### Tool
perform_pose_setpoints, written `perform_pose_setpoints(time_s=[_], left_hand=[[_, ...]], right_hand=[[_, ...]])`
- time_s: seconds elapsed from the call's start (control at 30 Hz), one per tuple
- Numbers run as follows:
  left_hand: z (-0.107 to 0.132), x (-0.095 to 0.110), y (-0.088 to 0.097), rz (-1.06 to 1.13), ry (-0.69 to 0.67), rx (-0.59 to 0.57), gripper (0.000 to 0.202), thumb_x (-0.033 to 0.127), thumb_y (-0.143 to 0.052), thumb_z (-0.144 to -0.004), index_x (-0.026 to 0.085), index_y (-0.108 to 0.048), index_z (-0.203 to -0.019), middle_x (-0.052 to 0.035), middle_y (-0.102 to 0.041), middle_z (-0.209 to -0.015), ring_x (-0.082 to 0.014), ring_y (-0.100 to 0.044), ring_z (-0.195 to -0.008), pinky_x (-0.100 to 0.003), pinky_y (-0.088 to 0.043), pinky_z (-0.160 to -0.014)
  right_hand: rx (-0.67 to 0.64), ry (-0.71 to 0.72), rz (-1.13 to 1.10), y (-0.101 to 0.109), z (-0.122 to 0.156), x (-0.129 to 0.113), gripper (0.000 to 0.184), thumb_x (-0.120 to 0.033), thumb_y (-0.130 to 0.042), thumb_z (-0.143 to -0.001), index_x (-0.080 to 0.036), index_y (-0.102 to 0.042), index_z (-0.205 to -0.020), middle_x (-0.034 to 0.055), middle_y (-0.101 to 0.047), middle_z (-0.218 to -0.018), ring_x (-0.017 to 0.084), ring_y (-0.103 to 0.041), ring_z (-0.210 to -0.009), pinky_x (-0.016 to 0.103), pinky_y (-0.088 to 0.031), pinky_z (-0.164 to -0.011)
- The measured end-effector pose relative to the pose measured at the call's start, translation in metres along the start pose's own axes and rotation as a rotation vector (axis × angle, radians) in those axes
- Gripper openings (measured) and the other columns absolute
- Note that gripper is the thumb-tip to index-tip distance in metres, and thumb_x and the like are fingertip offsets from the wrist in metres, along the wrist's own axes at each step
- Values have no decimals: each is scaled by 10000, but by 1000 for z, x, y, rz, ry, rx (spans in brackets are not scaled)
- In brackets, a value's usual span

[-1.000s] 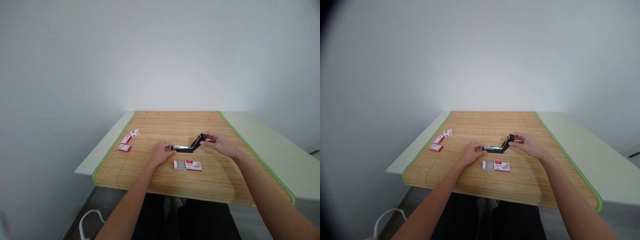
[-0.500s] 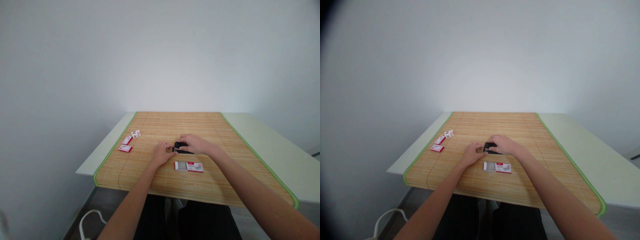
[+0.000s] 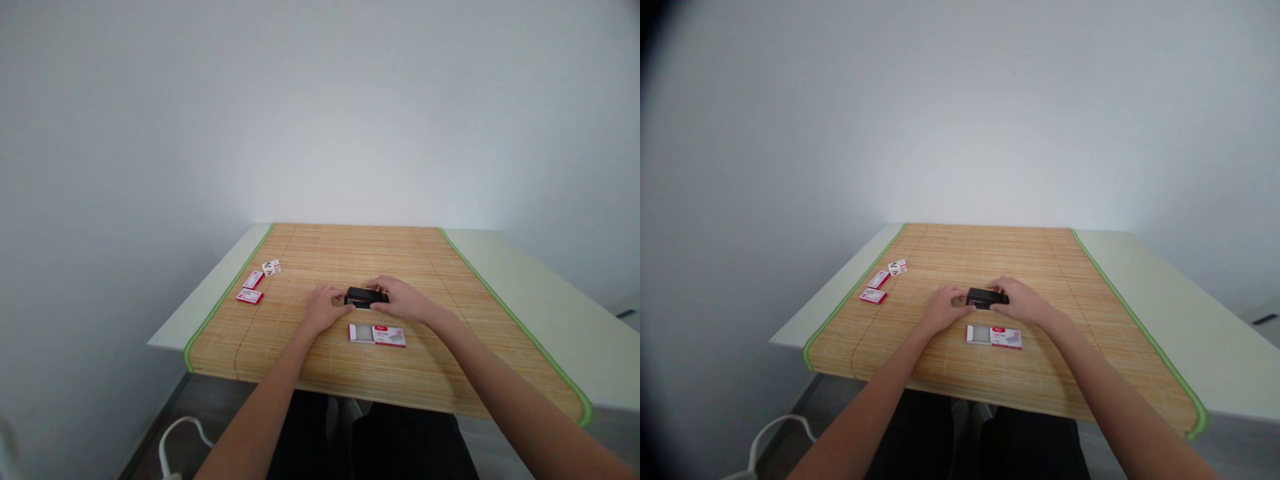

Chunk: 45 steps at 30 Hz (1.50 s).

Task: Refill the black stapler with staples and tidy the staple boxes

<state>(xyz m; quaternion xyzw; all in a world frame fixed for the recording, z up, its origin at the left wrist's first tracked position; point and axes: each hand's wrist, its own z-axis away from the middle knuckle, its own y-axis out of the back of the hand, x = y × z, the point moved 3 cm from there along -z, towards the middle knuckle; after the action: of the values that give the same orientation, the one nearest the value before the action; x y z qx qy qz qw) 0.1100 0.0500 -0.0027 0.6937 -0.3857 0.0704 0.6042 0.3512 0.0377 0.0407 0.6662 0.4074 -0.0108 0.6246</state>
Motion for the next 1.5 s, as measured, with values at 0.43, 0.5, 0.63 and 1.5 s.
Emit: perform_pose_setpoints(time_s=[0.43,0.5,0.63,1.5], left_hand=[[2,4,0,9,-2,17,338,528,-772,-818,306,-770,-1073,-21,-708,-1013,-247,-600,-1015,-378,-423,-930],[3,3,0,13,-6,23,343,524,-769,-822,303,-767,-1084,-22,-709,-1017,-246,-601,-1020,-373,-426,-932],[4,4,0,13,-15,25,350,530,-760,-826,302,-766,-1092,-25,-717,-1029,-251,-602,-1023,-377,-433,-924],[77,30,24,101,-55,-80,411,537,-769,-818,339,-740,-1177,-41,-679,-1098,-260,-607,-1052,-386,-461,-951]], right_hand=[[241,-172,-168,-27,44,32,469,-400,-652,-877,-308,-631,-1337,55,-710,-1163,253,-631,-996,471,-514,-943],[241,-167,-166,-27,44,33,470,-396,-656,-875,-306,-632,-1335,57,-710,-1154,254,-629,-991,472,-516,-937],[243,-151,-154,-27,45,33,472,-384,-651,-879,-305,-624,-1343,55,-705,-1136,247,-630,-969,453,-521,-914],[188,-163,-83,3,112,-11,451,-497,-682,-884,-351,-630,-1307,74,-671,-1080,288,-615,-1020,501,-523,-941]])
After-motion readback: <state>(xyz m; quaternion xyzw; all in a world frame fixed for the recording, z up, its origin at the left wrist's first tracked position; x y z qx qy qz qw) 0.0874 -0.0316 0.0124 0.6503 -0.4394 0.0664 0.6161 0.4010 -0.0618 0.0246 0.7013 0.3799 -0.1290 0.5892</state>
